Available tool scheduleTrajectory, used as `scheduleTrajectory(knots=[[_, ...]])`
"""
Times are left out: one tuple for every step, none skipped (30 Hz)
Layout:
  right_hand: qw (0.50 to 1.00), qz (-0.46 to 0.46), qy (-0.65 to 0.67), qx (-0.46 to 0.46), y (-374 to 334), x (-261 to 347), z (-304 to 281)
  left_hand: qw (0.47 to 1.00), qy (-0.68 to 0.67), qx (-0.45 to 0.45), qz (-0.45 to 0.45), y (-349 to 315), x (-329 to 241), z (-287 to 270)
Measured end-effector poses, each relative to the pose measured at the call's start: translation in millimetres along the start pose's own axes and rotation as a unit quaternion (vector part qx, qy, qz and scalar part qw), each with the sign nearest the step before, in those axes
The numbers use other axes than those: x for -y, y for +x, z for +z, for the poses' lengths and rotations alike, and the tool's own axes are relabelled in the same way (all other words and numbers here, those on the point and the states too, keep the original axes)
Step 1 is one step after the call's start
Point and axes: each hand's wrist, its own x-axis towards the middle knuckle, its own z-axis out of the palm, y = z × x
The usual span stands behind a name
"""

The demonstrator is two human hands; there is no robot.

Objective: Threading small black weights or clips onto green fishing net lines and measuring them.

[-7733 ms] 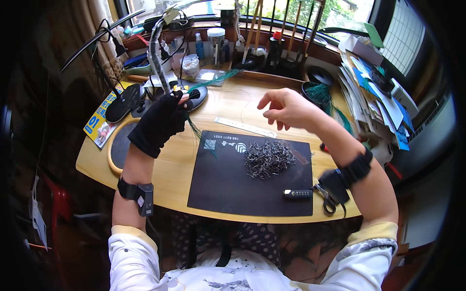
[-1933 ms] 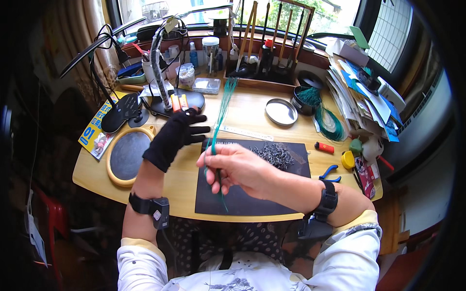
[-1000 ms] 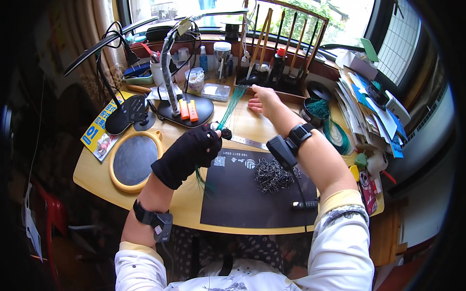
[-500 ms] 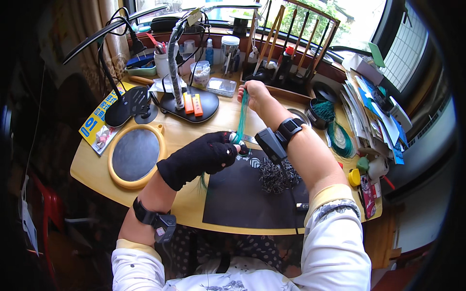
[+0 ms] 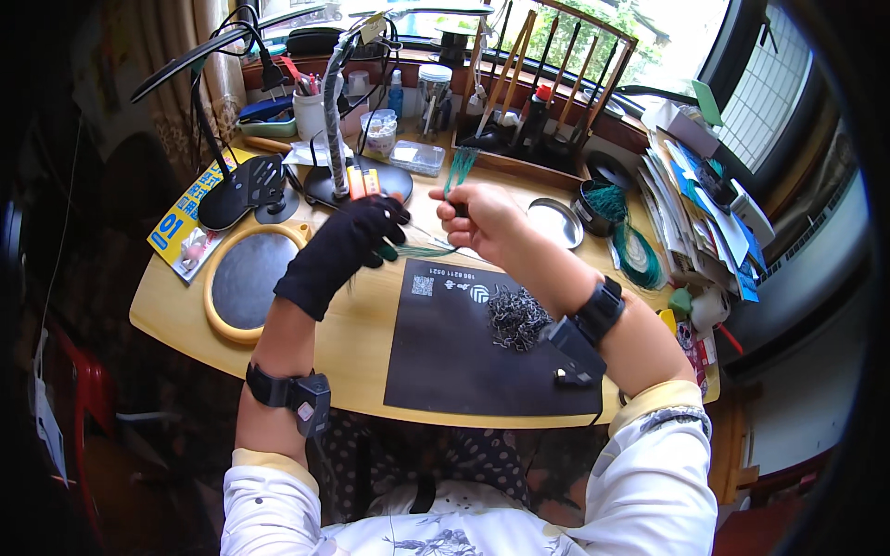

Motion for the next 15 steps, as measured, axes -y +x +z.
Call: scheduleTrajectory(knots=[[1.0,0.002,-0.005,0.018,-9.4,-4.6,3.8,0.991,0.102,-0.086,0.028,6.7,1.3,-1.9],[1.0,0.003,-0.019,0.013,-19.4,-9.1,7.5,0.962,0.216,-0.161,0.042,11.6,2.3,-2.5],[1.0,0.014,-0.016,0.022,-29.6,-13.7,11.4,0.966,0.172,-0.188,0.042,14.3,3.4,-1.7],[0.999,0.011,-0.02,0.033,-39.8,-18.4,15.5,0.976,0.108,-0.182,0.059,14.7,5.1,0.9],[0.999,0.009,-0.03,0.024,-49.2,-23.2,20.0,0.981,0.039,-0.178,0.06,14.5,6.8,4.5],[0.999,0.002,-0.037,0.028,-56.8,-28.1,25.3,0.982,-0.028,-0.176,0.062,14.4,8.4,8.6],[0.999,0.014,-0.042,0.023,-62.7,-32.3,30.6,0.983,-0.089,-0.153,0.039,14.9,10.0,12.7],[0.998,0.018,-0.051,0.021,-69.2,-38.1,35.5,0.98,-0.149,-0.132,0.016,15.8,12.0,16.9],[0.997,0.018,-0.063,0.039,-75.7,-43.1,39.7,0.975,-0.203,-0.091,0.024,16.4,14.2,19.8],[0.996,0.021,-0.077,0.042,-81.9,-47.9,43.5,0.965,-0.255,-0.059,-0.023,16.7,16.9,21.3],[0.994,0.029,-0.087,0.055,-86.6,-52.1,47.2,0.952,-0.302,-0.007,-0.038,16.6,19.9,22.7],[0.993,0.038,-0.094,0.061,-92.5,-56.7,50.0,0.937,-0.342,0.02,-0.076,17.0,22.6,24.0],[0.992,0.043,-0.102,0.065,-96.6,-61.4,53.2,0.936,-0.336,0.07,-0.079,16.7,25.2,25.3],[0.99,0.04,-0.109,0.08,-100.6,-66.5,55.9,0.905,-0.399,0.117,-0.089,15.1,27.4,26.5],[0.988,0.04,-0.114,0.094,-104.2,-71.7,58.1,0.889,-0.422,0.147,-0.103,13.7,28.5,27.2]])
